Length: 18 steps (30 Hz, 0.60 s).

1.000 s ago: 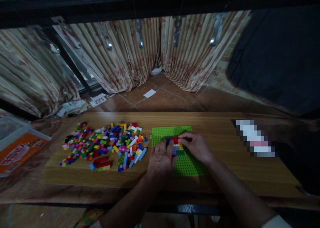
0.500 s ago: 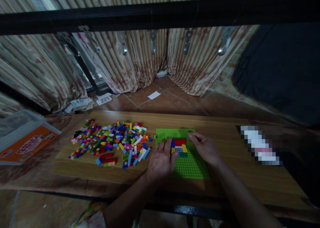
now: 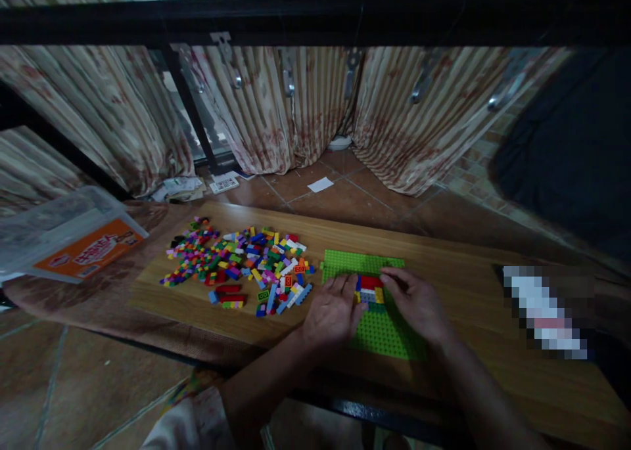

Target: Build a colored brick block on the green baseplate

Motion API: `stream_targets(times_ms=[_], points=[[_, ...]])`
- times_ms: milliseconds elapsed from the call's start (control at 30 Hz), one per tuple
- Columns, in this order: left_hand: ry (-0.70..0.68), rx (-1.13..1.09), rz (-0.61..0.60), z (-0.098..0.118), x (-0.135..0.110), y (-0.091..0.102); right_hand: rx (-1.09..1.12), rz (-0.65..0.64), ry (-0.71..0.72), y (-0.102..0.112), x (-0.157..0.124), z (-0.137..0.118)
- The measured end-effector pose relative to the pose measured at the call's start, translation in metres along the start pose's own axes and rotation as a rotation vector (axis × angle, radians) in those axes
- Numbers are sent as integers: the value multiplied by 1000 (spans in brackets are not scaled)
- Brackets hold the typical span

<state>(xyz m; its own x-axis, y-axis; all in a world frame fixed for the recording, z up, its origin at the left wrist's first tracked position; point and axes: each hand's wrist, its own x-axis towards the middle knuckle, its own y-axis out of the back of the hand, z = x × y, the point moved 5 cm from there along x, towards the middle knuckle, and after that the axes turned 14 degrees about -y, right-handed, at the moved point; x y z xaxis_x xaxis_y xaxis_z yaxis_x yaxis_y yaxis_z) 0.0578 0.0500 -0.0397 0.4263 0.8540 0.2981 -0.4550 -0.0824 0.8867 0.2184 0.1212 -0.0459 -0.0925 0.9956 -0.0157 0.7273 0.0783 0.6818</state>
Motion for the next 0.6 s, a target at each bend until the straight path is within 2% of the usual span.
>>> stream_targets(times_ms=[200,467,600], points=[[-1,-105,-6,-5,1,0,-54,-112,103,-14,-6,-10],[1,-167,-13,-5,2,4,-67,-43,92,-14,-7,-7],[50,-145,-10,-9,1,9,-75,-56,83,-13,-7,-6]])
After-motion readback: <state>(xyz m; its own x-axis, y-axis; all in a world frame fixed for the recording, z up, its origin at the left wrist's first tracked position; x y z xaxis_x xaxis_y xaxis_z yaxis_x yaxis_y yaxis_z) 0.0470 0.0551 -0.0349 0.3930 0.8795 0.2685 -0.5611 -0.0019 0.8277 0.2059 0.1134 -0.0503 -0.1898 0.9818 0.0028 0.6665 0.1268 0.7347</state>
